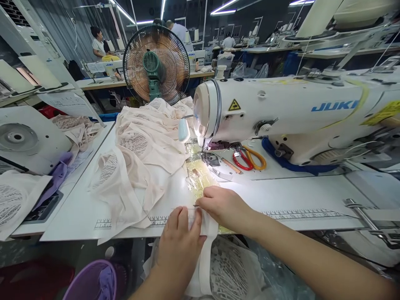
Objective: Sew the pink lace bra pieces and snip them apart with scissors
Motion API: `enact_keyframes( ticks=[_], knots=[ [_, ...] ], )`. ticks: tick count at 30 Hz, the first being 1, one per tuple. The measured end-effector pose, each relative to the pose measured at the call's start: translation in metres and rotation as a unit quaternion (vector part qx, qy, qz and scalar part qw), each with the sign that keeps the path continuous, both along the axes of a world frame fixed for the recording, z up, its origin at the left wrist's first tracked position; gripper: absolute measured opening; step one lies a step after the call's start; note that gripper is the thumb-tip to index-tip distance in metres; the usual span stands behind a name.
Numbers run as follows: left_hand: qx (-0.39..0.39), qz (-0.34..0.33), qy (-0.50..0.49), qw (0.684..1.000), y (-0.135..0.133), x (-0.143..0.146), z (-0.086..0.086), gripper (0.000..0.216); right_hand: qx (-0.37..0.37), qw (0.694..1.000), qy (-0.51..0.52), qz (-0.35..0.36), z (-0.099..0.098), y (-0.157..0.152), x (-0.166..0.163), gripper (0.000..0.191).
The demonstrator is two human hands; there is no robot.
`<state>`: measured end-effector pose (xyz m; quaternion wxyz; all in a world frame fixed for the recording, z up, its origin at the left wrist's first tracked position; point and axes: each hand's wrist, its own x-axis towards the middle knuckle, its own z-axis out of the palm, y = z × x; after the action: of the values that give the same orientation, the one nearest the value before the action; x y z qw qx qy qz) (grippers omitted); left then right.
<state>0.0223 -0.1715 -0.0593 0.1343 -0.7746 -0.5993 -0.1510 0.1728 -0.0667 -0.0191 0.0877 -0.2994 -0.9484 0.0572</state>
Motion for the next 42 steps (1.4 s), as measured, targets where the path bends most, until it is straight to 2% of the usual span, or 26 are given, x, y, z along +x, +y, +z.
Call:
enact_keyframes(
  ticks=[7, 11, 15, 20, 29, 32, 37, 40, 42],
  knots=[
    [-0.004, 0.002, 0.006, 1.0, 0.0, 0.0, 0.0, 0.049, 0.02, 0.999, -0.028, 0.012, 0.003, 0.005, 0.02, 0.017],
    [0.003, 0.002, 0.007, 1.0, 0.001, 0.0, 0.003, 0.046, 0.024, 0.999, -0.036, -0.021, 0.009, 0.005, 0.029, 0.018],
    [0.024, -0.03, 0.01, 0.999, 0.0, 0.006, 0.006, 0.038, -0.03, 0.998, 0.031, -0.039, 0.012, 0.005, 0.03, 0.019],
    [0.007, -0.076, 0.007, 0.997, -0.004, 0.016, 0.012, 0.045, -0.074, 0.993, 0.088, -0.012, 0.007, 0.007, 0.023, 0.02],
    [-0.085, -0.089, -0.028, 0.992, -0.009, 0.009, 0.022, 0.067, -0.133, 0.979, 0.157, 0.013, 0.011, 0.005, 0.025, 0.018],
    [-0.117, -0.108, -0.02, 0.987, -0.008, -0.004, 0.029, 0.062, -0.196, 0.965, 0.172, 0.03, 0.013, -0.006, 0.032, 0.016],
    [-0.165, -0.162, -0.025, 0.973, -0.007, -0.021, 0.04, 0.05, -0.276, 0.947, 0.165, 0.019, 0.009, -0.032, 0.042, 0.018],
    [-0.152, -0.149, -0.025, 0.977, -0.008, -0.016, 0.037, 0.039, -0.297, 0.936, 0.187, -0.007, 0.007, -0.04, 0.043, 0.018],
    [-0.119, -0.122, -0.024, 0.985, -0.008, -0.008, 0.031, 0.04, -0.284, 0.935, 0.21, -0.037, 0.006, -0.037, 0.041, 0.015]
  ],
)
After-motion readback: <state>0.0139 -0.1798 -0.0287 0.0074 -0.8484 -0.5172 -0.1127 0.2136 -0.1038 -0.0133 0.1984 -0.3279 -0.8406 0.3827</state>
